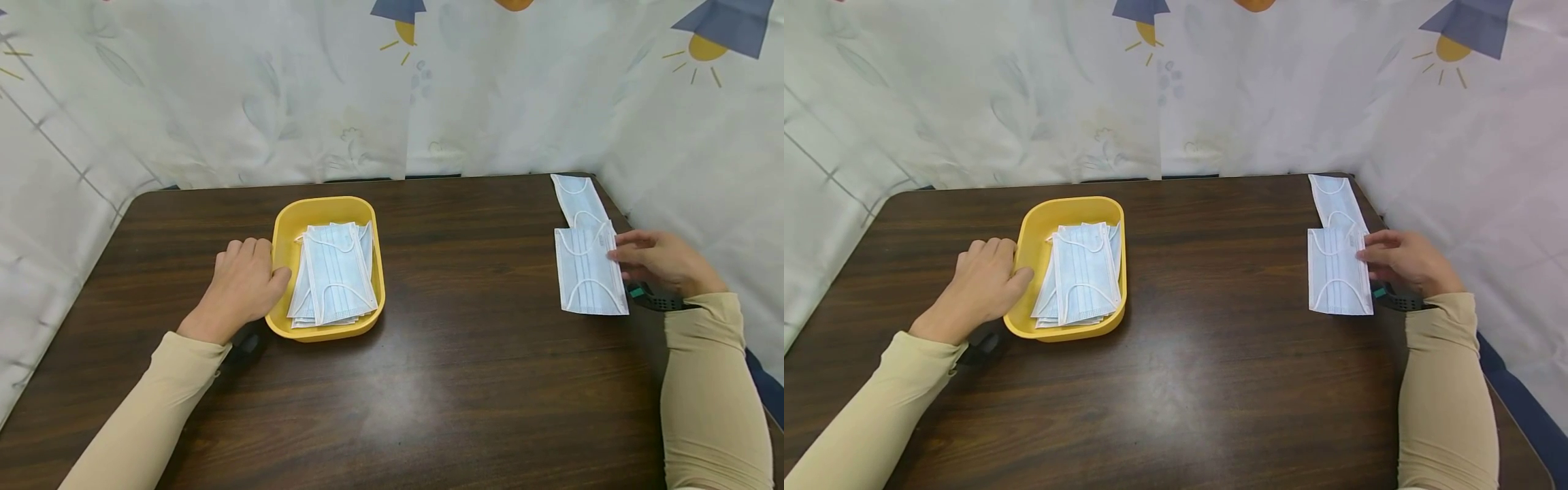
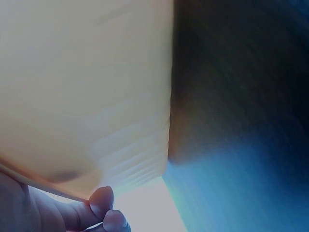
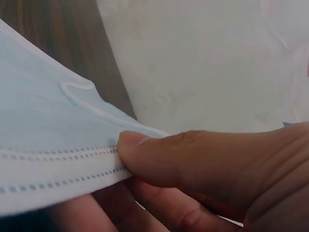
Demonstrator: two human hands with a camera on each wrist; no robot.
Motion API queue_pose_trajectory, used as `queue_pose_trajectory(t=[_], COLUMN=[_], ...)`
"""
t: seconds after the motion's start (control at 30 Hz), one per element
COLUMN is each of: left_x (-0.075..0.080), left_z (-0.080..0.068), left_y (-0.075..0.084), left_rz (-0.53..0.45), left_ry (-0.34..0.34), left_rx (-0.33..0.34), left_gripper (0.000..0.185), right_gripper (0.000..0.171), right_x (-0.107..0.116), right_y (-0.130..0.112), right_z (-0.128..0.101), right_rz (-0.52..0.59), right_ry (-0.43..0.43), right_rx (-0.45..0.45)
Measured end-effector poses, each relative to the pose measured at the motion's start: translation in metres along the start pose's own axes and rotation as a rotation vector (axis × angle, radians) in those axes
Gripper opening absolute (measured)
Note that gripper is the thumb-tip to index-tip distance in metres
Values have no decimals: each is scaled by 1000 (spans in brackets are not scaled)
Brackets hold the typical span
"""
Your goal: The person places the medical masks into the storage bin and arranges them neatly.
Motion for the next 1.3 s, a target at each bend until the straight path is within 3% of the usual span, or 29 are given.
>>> queue_pose_trajectory(t=[0.47,0.97,1.3], left_x=[0,0,1], left_z=[-2,-1,-1], left_y=[-2,1,1], left_rz=[-7,0,-2], left_ry=[-11,-2,12], left_rx=[15,0,-7], left_gripper=[26,28,26], right_gripper=[73,63,64], right_x=[-6,-23,-29], right_y=[-18,-34,-46], right_z=[0,0,-1], right_rz=[-120,-120,-109], right_ry=[63,98,119], right_rx=[61,141,172])
Point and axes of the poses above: each hand's wrist, its own z-axis towards the middle knuckle, its own x-axis out of the back of the hand, y = z × x, the point moved 8 cm from there along z, towards the middle knuckle, and after that the axes turned 15 degrees about y, right-handed, at the moved point
